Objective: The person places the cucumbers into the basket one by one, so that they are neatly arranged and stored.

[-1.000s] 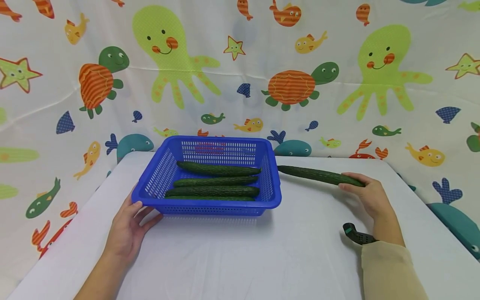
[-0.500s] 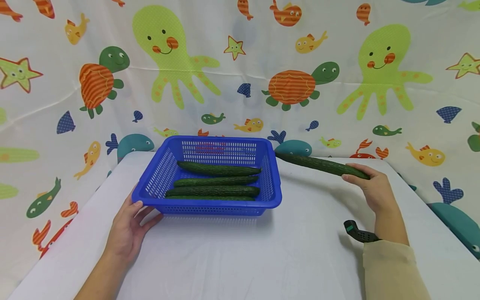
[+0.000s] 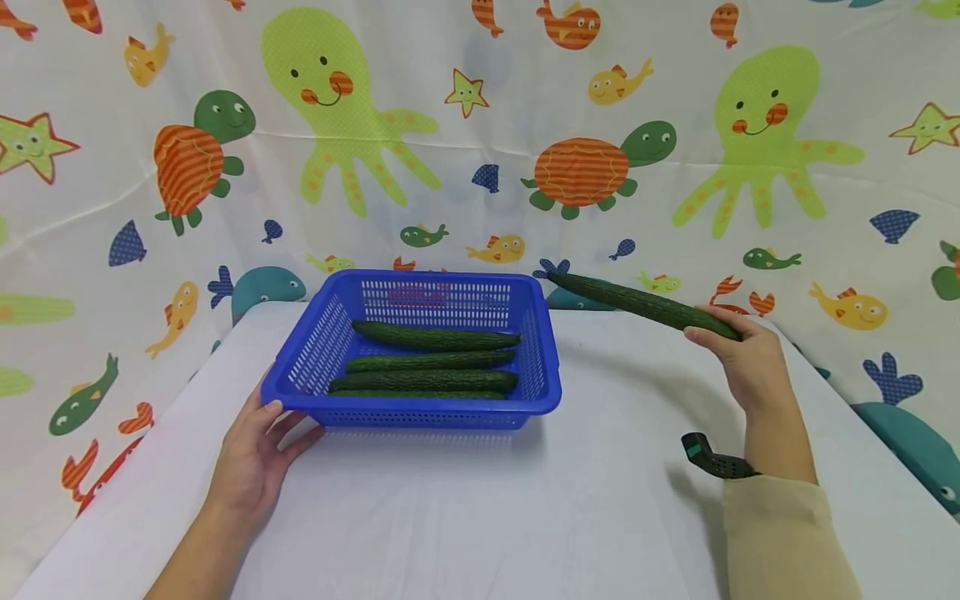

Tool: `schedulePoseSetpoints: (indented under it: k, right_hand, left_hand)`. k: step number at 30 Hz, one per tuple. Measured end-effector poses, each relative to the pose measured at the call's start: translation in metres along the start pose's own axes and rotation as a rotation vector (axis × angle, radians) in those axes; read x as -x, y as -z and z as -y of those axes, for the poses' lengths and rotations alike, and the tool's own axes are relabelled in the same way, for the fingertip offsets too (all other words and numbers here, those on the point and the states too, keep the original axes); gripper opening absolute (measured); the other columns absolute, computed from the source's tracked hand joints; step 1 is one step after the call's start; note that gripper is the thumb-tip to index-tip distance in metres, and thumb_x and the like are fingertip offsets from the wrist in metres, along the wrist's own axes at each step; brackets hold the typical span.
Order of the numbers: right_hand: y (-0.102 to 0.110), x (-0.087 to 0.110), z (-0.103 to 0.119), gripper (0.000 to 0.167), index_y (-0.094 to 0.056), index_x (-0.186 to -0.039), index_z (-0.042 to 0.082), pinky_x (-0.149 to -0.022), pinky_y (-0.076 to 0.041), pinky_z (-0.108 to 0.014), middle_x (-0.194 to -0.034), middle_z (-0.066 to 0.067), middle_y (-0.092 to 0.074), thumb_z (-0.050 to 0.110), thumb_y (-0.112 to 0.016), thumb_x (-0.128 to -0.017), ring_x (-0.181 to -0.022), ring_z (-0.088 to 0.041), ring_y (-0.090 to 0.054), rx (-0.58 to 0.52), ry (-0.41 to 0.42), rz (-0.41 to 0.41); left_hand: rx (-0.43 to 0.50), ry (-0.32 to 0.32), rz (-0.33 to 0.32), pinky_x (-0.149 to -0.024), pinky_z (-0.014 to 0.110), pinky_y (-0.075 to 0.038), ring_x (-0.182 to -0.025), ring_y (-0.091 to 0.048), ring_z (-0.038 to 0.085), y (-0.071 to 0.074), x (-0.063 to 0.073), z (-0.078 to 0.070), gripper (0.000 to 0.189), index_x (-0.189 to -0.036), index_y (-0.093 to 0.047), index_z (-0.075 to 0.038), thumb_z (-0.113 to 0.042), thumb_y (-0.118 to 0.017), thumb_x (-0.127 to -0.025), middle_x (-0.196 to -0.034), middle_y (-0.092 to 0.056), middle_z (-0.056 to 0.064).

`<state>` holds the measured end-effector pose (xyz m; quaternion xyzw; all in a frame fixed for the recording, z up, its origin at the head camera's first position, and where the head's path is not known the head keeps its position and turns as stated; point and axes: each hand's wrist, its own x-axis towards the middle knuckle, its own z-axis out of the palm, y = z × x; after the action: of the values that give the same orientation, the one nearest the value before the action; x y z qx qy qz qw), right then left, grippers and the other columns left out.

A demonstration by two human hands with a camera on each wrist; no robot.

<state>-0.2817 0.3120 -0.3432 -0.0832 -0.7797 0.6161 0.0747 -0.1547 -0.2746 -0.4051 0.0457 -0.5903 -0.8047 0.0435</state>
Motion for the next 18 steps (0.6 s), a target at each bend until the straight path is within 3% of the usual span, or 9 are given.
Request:
schedulePoseSetpoints:
  k: [9,14,18]
  right_hand:
    - [-0.029,0.004,0.022,0.060,-0.067,-0.138,0.013,-0.088,-0.044,-0.010,-0.125,0.013,-0.054,0.020,-0.089,-0.082,-0.114,-0.010,-0.050,-0.166,0.085,0.036]
    - [-0.049,0.004,0.030,0.061,-0.065,-0.139,0.012,-0.090,-0.044,-0.011,-0.139,0.003,-0.054,0.022,-0.088,-0.084,-0.119,-0.011,-0.050,-0.145,0.106,0.079]
    - [-0.064,0.004,0.035,0.060,-0.064,-0.142,0.014,-0.102,-0.043,-0.018,-0.151,-0.001,-0.049,0.024,-0.086,-0.086,-0.124,-0.012,-0.049,-0.082,0.105,0.100]
  left_hand:
    - [0.007,0.007,-0.002,-0.095,0.026,-0.058,-0.134,-0.046,0.015,-0.001,-0.001,0.000,0.062,-0.166,-0.020,-0.032,-0.034,-0.046,-0.109,-0.155,-0.038,-0.010]
    - [0.021,0.001,0.004,-0.095,0.027,-0.058,-0.132,-0.049,0.013,-0.001,0.000,0.000,0.062,-0.166,-0.021,-0.030,-0.033,-0.046,-0.109,-0.154,-0.040,-0.010]
    - [0.017,-0.005,0.009,-0.095,0.027,-0.058,-0.131,-0.050,0.013,-0.001,0.000,-0.001,0.062,-0.166,-0.021,-0.029,-0.034,-0.045,-0.109,-0.154,-0.041,-0.010]
